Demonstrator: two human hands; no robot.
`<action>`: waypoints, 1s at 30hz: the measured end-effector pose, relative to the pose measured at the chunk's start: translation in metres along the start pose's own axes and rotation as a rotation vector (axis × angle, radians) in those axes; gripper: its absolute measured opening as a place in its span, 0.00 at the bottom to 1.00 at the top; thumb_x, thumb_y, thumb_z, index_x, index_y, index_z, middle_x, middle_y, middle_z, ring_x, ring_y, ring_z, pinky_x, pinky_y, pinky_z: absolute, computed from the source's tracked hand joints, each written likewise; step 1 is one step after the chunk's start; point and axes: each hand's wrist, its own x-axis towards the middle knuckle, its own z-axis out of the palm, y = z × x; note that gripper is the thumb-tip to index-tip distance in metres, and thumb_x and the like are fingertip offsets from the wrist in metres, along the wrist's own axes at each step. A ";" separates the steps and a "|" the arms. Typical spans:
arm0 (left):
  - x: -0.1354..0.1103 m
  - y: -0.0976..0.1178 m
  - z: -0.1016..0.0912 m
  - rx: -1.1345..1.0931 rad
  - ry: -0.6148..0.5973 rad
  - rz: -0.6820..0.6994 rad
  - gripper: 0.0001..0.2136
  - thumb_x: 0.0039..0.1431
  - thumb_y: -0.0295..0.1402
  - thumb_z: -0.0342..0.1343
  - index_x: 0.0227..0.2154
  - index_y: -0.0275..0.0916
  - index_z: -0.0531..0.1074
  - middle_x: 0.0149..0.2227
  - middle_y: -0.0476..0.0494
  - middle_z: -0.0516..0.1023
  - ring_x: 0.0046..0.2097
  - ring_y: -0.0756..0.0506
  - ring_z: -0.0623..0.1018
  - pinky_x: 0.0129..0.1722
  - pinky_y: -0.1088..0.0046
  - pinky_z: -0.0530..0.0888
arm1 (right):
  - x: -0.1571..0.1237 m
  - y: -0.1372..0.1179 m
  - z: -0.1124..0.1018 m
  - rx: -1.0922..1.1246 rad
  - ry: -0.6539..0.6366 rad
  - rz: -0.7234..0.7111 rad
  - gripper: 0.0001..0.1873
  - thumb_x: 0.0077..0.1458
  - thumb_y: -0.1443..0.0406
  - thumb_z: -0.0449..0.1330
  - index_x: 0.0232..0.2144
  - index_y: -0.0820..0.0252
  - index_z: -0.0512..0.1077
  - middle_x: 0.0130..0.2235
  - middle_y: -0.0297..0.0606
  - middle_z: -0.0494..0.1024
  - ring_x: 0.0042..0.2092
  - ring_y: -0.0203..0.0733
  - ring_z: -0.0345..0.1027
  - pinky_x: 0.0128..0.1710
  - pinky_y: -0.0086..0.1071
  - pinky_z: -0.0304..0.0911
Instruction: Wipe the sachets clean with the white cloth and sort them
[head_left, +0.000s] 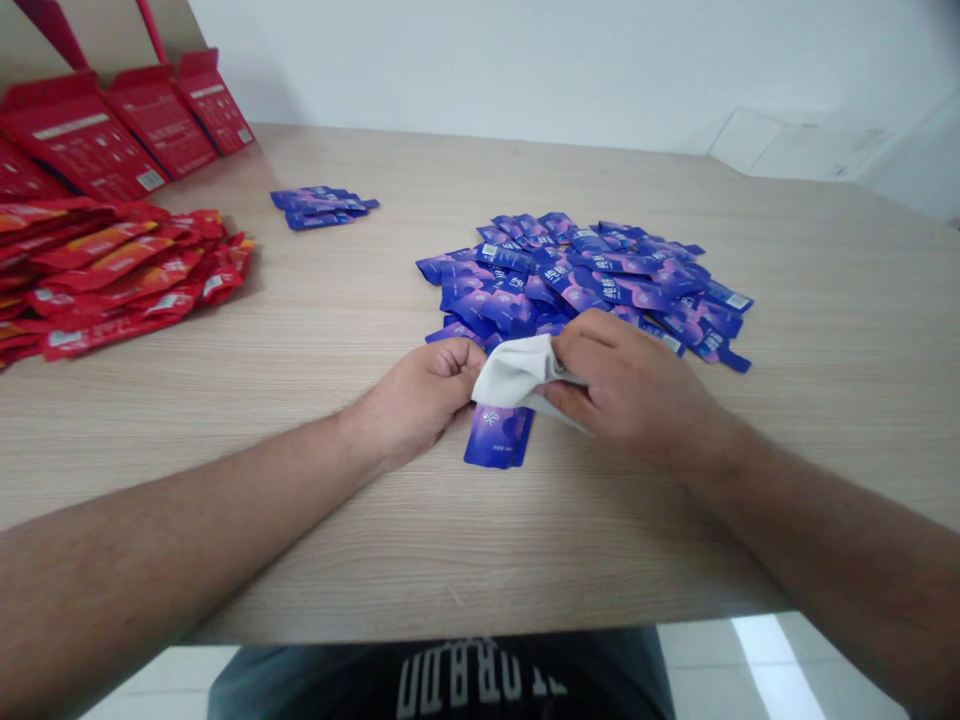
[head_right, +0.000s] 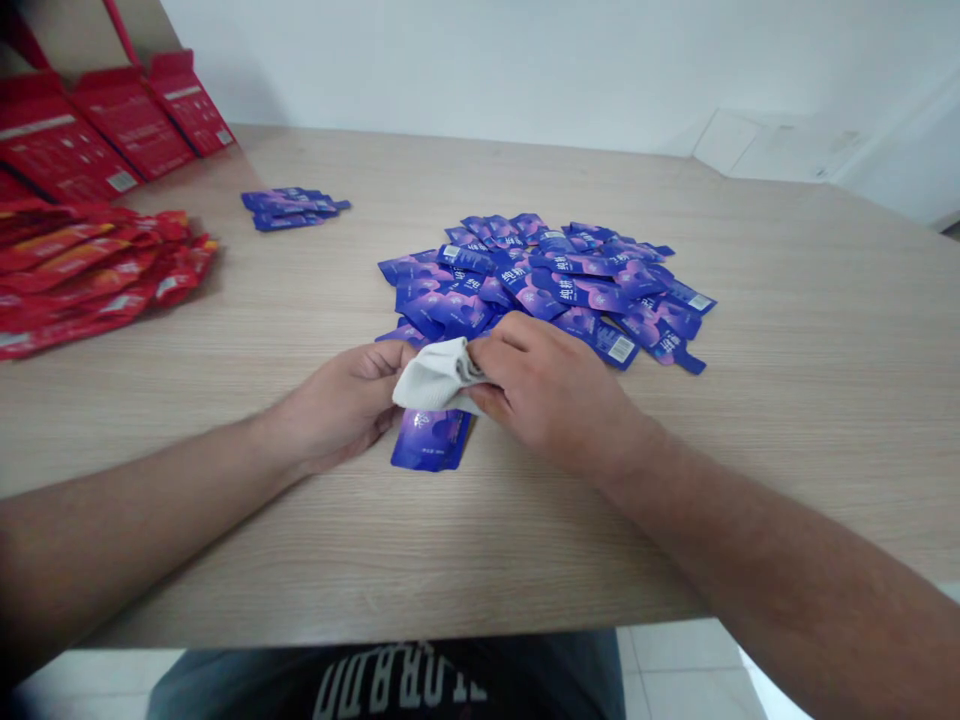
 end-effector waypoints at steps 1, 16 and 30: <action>0.000 0.000 0.000 -0.001 -0.004 -0.001 0.16 0.51 0.38 0.71 0.27 0.38 0.69 0.24 0.52 0.70 0.24 0.53 0.67 0.24 0.77 0.62 | 0.000 0.000 0.000 0.006 -0.006 -0.011 0.09 0.66 0.60 0.59 0.39 0.60 0.73 0.39 0.42 0.73 0.42 0.47 0.67 0.41 0.38 0.62; -0.002 0.000 -0.002 0.034 -0.057 0.031 0.15 0.56 0.41 0.68 0.28 0.39 0.69 0.23 0.53 0.69 0.23 0.53 0.66 0.24 0.77 0.61 | -0.001 -0.004 -0.001 0.032 -0.071 -0.145 0.06 0.66 0.62 0.59 0.39 0.58 0.74 0.39 0.40 0.74 0.40 0.46 0.68 0.39 0.38 0.61; -0.001 -0.001 -0.002 -0.047 -0.084 0.091 0.14 0.52 0.36 0.70 0.28 0.37 0.70 0.25 0.52 0.72 0.26 0.53 0.69 0.27 0.77 0.65 | 0.003 0.009 -0.001 0.071 0.059 0.074 0.10 0.65 0.59 0.61 0.36 0.59 0.71 0.37 0.39 0.72 0.40 0.45 0.68 0.39 0.36 0.62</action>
